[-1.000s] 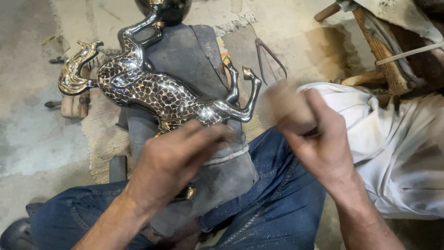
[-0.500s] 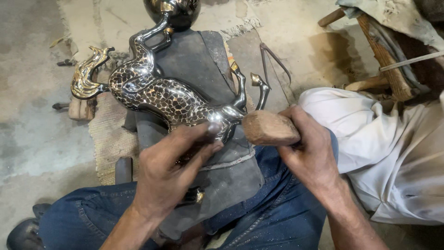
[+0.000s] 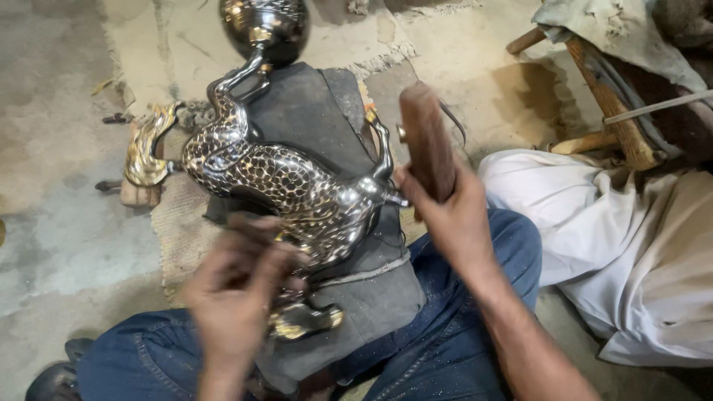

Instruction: The person hammers a silver peacock-shaped metal sculpture with a wooden mallet to create a textured surface. They repeatedly strike the body and tail sections while holding the piece steady on a padded support.

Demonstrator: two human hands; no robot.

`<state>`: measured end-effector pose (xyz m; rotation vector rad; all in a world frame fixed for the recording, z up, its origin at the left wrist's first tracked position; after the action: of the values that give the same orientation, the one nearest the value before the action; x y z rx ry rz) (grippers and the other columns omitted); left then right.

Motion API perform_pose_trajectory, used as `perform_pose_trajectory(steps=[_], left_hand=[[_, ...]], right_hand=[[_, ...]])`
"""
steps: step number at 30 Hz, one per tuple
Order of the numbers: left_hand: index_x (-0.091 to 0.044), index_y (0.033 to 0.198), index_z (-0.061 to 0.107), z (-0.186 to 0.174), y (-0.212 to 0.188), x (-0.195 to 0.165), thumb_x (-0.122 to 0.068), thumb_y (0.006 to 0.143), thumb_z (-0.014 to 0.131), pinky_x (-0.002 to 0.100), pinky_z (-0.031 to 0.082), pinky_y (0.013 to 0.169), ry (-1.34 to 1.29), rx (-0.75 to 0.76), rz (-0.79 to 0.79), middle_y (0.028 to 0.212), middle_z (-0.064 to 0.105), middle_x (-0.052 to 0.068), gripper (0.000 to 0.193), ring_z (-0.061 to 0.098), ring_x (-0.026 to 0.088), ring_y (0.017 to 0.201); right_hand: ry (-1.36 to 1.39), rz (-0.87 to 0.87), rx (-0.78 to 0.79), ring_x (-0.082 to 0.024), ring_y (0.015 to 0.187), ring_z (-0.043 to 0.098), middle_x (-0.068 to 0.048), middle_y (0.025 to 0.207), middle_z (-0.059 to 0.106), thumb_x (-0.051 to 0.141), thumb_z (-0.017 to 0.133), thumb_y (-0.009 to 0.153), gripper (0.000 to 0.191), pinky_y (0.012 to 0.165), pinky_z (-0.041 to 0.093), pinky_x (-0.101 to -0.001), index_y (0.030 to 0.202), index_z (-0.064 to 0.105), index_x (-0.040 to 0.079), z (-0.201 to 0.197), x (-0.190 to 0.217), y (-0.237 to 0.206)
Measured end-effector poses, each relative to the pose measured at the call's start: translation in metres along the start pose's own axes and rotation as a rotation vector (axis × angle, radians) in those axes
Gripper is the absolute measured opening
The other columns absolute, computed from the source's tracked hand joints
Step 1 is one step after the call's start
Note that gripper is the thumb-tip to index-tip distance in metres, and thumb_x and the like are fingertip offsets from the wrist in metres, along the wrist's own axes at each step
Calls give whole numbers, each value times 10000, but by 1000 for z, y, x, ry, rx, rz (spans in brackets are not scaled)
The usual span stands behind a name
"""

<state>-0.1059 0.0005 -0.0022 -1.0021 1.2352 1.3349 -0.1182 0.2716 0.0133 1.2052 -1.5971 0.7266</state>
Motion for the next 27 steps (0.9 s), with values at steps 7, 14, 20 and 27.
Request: perform_pose_trajectory(steps=[7, 14, 20, 27], left_hand=[[42, 1234, 674, 73, -41, 10, -70, 916, 724, 291, 659, 597, -310, 162, -275, 887, 781, 148, 340, 790, 228, 790], [52, 1191, 659, 59, -38, 5, -128, 913, 700, 318, 677, 565, -258, -51, -250, 856, 768, 149, 334, 795, 235, 745], [53, 1221, 673, 70, -9, -17, -89, 951, 719, 276, 631, 776, 77, -41, -18, 967, 768, 129, 309, 757, 184, 867], [-49, 1216, 693, 120, 20, -41, -97, 892, 777, 273, 626, 733, 569, 211, 385, 1058, 770, 92, 338, 774, 163, 887]], right_hand=[[-72, -245, 126, -80, 669, 624, -17, 895, 729, 182, 766, 917, 370, 583, 516, -262, 1232, 653, 24, -9, 4, 60], [-85, -123, 144, -133, 664, 676, -46, 922, 769, 247, 759, 875, 434, 601, 559, -314, 1251, 653, 59, -13, 7, 56], [-306, -341, -51, -273, 893, 776, -157, 970, 774, 273, 798, 928, 373, 742, 579, -395, 1216, 665, 78, -29, 27, 26], [-386, -197, 56, -304, 933, 750, -146, 1007, 735, 147, 768, 866, 519, 727, 581, -417, 1325, 534, 82, -58, 20, -2]])
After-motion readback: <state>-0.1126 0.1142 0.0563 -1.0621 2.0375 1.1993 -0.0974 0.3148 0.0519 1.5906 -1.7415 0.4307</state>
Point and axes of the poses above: each hand's wrist, its own y-axis towards the middle knuckle, its own z-axis out of the palm, x = y × z, the point moved 5 cm from there along y, towards the middle knuckle
